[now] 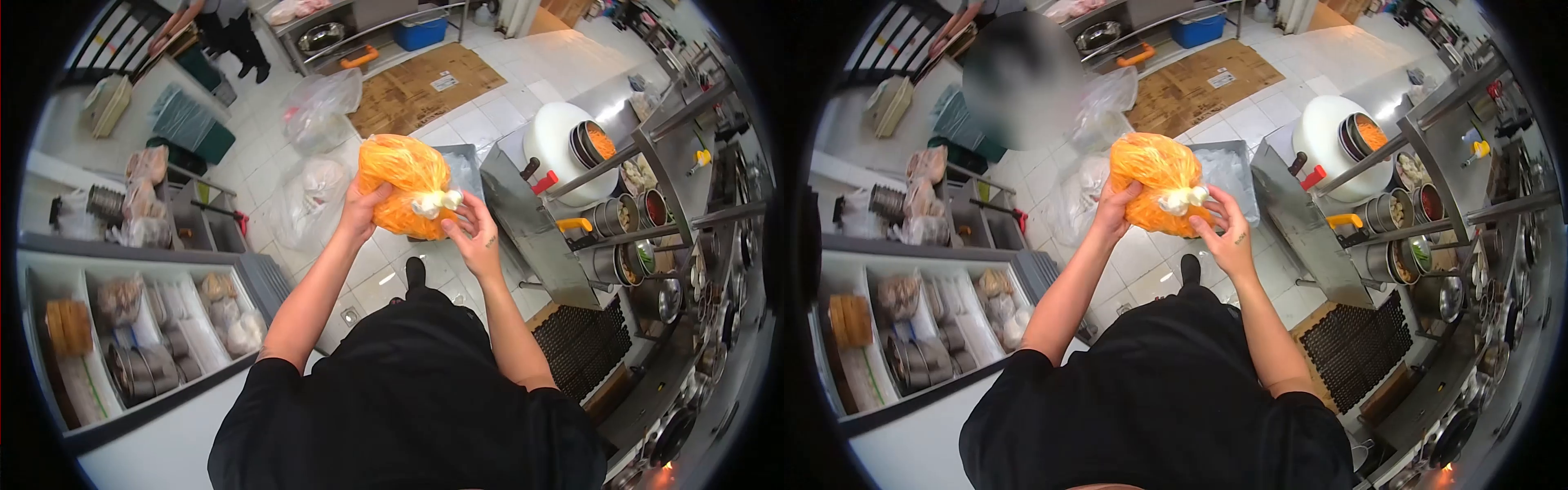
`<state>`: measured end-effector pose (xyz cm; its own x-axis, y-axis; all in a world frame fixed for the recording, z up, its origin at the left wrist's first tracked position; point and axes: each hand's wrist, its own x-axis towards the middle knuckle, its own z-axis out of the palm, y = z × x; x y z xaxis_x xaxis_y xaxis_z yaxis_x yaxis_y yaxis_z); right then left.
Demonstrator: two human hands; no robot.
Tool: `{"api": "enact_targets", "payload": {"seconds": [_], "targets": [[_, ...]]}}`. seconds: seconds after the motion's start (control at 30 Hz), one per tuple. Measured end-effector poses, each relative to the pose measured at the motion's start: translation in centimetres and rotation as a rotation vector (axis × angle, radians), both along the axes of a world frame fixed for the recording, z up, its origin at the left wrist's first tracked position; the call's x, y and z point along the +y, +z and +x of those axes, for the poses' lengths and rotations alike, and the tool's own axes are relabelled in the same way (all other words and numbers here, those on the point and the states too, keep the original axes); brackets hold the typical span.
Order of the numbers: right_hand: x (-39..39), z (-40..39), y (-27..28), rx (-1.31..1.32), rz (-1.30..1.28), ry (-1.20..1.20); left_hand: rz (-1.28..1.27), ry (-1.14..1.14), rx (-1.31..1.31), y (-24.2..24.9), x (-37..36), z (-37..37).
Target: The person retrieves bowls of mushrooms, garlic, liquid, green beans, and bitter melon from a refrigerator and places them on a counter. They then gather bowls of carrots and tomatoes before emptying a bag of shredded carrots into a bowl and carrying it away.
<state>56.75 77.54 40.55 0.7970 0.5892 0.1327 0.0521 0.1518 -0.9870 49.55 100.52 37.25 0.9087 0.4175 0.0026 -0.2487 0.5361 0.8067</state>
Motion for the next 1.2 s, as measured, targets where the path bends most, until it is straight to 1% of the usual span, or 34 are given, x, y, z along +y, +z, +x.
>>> {"api": "enact_targets", "payload": {"seconds": [0.07, 0.13, 0.17, 0.27, 0.3, 0.37, 0.53, 0.63, 0.67, 0.7, 0.77, 0.83, 0.87, 0.93, 0.97, 1.03, 1.07, 1.1, 1.17, 1.2], "targets": [[1.1, 1.9, -0.6, 0.002, 0.033, -0.004, 0.062, -0.025, -0.005, 0.8, -0.1, 2.2], [2.6, 3.6, -1.9, 0.014, 0.107, -0.005, 0.058, -0.056, 0.018, 1.9, -0.1, 3.6], [2.9, 4.5, -1.9, 0.07, 0.085, 0.003, 0.059, -0.069, 0.033, 2.2, 0.2, 4.4], [4.0, 7.3, -1.5, 0.138, 0.053, 0.006, -0.037, -0.143, 0.067, 2.0, 2.2, 6.4], [4.4, 8.4, -2.2, 0.13, 0.03, -0.001, -0.107, -0.177, 0.057, 2.1, 2.7, 6.9], [5.5, 9.9, -3.2, 0.166, 0.069, -0.026, -0.251, -0.246, 0.032, 2.7, 3.8, 7.9], [7.9, 12.4, -4.2, 0.244, 0.072, -0.09, -0.317, -0.322, 0.061, 2.0, 6.7, 11.2], [10.0, 12.8, -4.2, 0.172, 0.026, -0.161, -0.295, -0.333, 0.086, 0.5, 8.3, 13.2], [11.4, 12.6, -4.6, 0.052, -0.037, -0.225, -0.282, -0.349, 0.092, 0.1, 8.7, 13.8], [13.0, 12.5, -5.4, -0.063, -0.107, -0.297, -0.182, -0.375, 0.095, 0.2, 8.7, 14.2], [13.6, 13.1, -6.0, 0.116, -0.075, -0.325, 0.023, -0.432, 0.084, 0.8, 8.9, 14.1], [14.0, 14.1, -5.7, 0.656, 0.199, -0.192, -0.041, -0.571, 0.072, 0.7, 11.4, 13.5], [14.1, 14.6, -6.0, 0.772, 0.321, -0.228, -0.07, -0.631, 0.065, 0.5, 13.2, 13.3], [13.8, 15.2, -8.3, 1.0, 0.574, -0.275, -0.109, -0.786, 0.129, -0.9, 17.4, 12.2], [13.7, 16.4, -9.8, 0.852, 0.472, -0.433, -0.129, -0.855, 0.168, -1.9, 19.2, 11.4], [12.8, 18.6, -7.5, 0.576, 0.365, -0.639, 0.081, -0.768, 0.303, -4.0, 22.2, 9.5], [12.2, 20.2, -6.0, 0.479, 0.342, -0.697, 0.22, -0.717, 0.389, -5.7, 24.0, 8.2], [11.5, 22.1, -4.4, 0.381, 0.318, -0.75, 0.358, -0.659, 0.474, -7.8, 25.9, 6.7], [9.8, 27.0, -2.1, 0.117, 0.082, -0.895, 0.517, -0.585, 0.666, -12.8, 30.3, 2.7], [8.6, 30.2, -2.1, -0.005, -0.052, -0.981, 0.659, -0.598, 0.722, -16.2, 33.3, 0.1]]}}
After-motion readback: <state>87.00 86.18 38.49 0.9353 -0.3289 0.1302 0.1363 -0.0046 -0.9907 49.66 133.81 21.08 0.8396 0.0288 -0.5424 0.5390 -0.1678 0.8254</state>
